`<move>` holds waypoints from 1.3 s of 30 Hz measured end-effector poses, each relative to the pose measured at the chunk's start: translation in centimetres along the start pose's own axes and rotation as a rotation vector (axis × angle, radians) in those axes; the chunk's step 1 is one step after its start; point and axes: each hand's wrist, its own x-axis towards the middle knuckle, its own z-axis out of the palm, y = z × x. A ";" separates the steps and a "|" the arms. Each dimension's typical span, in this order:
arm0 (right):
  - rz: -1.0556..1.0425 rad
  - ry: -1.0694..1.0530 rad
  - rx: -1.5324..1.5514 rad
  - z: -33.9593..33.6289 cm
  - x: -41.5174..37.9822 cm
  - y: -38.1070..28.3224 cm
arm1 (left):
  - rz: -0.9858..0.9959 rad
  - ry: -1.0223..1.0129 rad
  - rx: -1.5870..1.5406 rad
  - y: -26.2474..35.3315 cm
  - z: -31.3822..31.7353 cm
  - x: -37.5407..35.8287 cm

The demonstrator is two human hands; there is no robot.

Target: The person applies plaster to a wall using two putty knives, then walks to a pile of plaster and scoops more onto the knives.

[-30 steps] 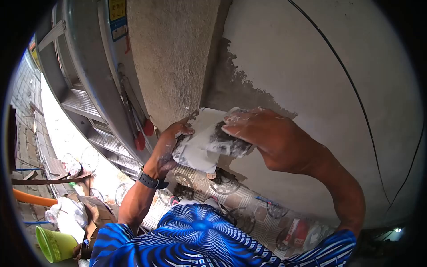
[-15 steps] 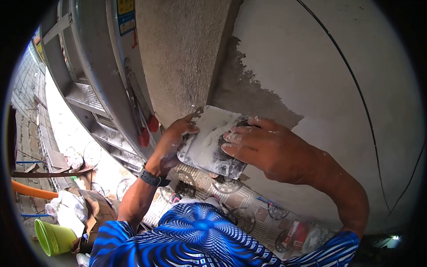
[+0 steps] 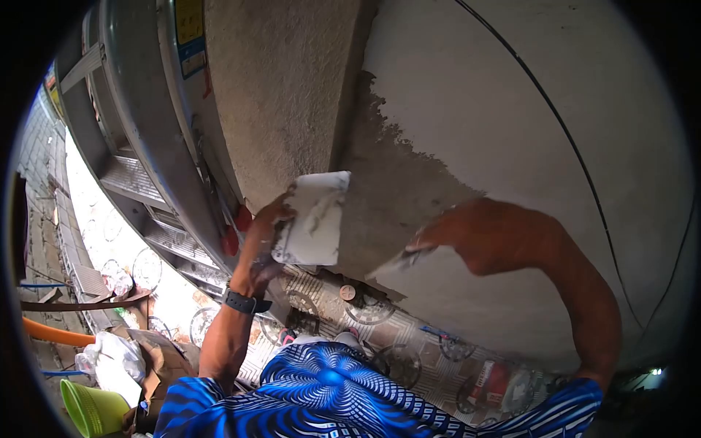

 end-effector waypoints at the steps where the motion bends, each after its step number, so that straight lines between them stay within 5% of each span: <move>1: 0.076 0.036 0.037 -0.6 -0.1 0.5 | -0.117 0.007 -0.163 2.9 1.0 -0.7; 6: 0.619 0.096 0.299 -5.1 -0.5 0.6 | -0.254 0.020 -0.391 3.5 1.1 -1.0; 9: 0.641 0.193 0.452 -5.8 -0.1 0.1 | -0.317 0.018 -0.539 4.3 2.2 -2.2; 12: 0.540 0.340 0.135 -5.0 1.2 -1.3 | -0.336 0.015 -0.522 3.4 1.9 -2.7; 15: -0.049 0.620 -0.703 -2.2 2.5 -0.9 | -0.372 0.012 -0.558 3.0 1.7 -3.1; 21: -0.164 0.554 -1.332 -1.0 5.7 1.5 | -0.405 -0.011 -0.553 1.8 1.5 -4.1; 39: -0.309 0.410 -1.645 -2.4 10.0 8.6 | -0.370 0.012 -0.678 -4.0 2.1 -4.3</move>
